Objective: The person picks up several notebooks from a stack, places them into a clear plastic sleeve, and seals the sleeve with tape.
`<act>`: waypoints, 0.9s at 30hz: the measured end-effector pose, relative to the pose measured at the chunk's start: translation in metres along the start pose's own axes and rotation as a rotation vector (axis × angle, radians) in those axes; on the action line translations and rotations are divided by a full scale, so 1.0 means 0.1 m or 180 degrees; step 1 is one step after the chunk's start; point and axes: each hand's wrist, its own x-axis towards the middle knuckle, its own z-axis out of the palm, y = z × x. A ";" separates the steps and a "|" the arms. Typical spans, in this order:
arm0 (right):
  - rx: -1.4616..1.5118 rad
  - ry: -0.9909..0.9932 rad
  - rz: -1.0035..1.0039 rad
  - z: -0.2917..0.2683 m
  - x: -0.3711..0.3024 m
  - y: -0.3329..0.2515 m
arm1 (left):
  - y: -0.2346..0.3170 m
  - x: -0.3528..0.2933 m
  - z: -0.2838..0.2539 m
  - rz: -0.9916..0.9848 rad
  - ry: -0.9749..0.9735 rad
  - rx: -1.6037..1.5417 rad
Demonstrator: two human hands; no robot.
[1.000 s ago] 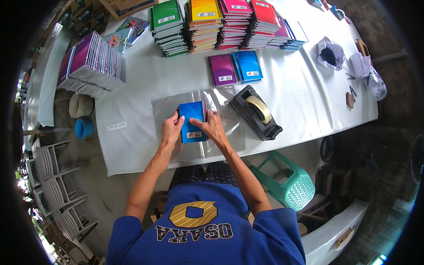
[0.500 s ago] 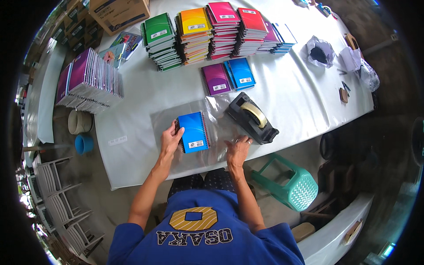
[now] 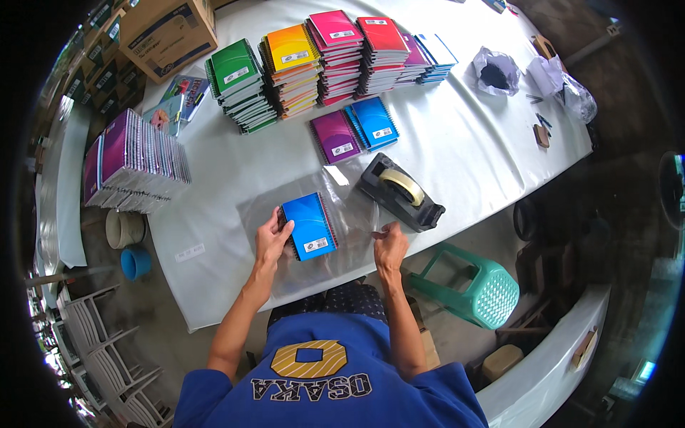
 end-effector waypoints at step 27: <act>0.0868 -0.0675 -0.0744 0.04 -0.31 -0.88 | 0.11 -0.02 0.03 0.0001 0.0005 -0.0008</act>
